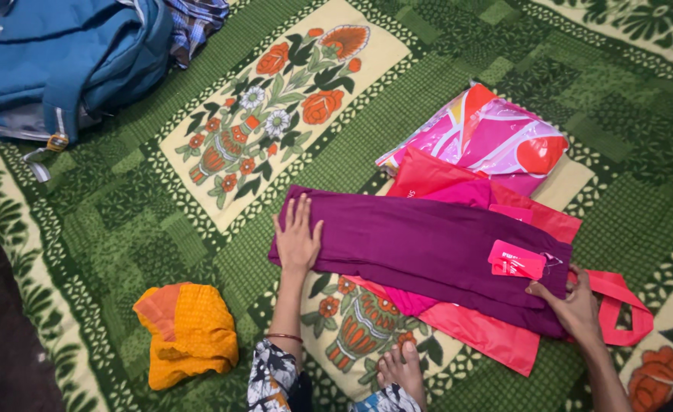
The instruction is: The person unpacks a red shopping bag on a bed, removes two pairs of folded trousers (one magenta, one pink), and places them back into the bag. The person then carries the bag to a shelf and places it on top of other items.
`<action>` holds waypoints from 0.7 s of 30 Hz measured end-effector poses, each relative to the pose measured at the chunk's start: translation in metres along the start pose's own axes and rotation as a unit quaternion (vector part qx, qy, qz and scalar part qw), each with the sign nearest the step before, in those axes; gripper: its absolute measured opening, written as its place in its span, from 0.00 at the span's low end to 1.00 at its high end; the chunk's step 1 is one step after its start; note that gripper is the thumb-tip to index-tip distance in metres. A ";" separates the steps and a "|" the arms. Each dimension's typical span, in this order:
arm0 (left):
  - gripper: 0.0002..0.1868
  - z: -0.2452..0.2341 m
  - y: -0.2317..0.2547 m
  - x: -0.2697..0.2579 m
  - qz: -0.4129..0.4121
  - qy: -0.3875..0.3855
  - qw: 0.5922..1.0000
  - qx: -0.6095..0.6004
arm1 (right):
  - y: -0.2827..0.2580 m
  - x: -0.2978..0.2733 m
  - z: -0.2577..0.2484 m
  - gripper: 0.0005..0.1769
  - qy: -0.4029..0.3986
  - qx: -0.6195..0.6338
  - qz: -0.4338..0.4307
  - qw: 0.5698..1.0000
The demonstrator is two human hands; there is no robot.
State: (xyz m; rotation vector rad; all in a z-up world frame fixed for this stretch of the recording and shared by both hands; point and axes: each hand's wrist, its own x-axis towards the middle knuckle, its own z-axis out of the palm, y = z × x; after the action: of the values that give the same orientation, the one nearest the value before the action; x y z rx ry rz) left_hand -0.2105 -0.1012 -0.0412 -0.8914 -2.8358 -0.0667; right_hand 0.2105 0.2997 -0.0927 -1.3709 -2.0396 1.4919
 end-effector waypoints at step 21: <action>0.20 -0.108 0.072 0.009 -0.042 0.079 0.909 -0.407 | -0.014 -0.016 0.006 0.56 0.045 -0.036 -0.061 0.996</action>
State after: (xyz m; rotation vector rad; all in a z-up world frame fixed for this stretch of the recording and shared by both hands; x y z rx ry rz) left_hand -0.1612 -0.0472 0.0665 -0.8162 -2.6555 -1.3400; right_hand 0.2074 0.2824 -0.0789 -1.2884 -2.0983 1.2947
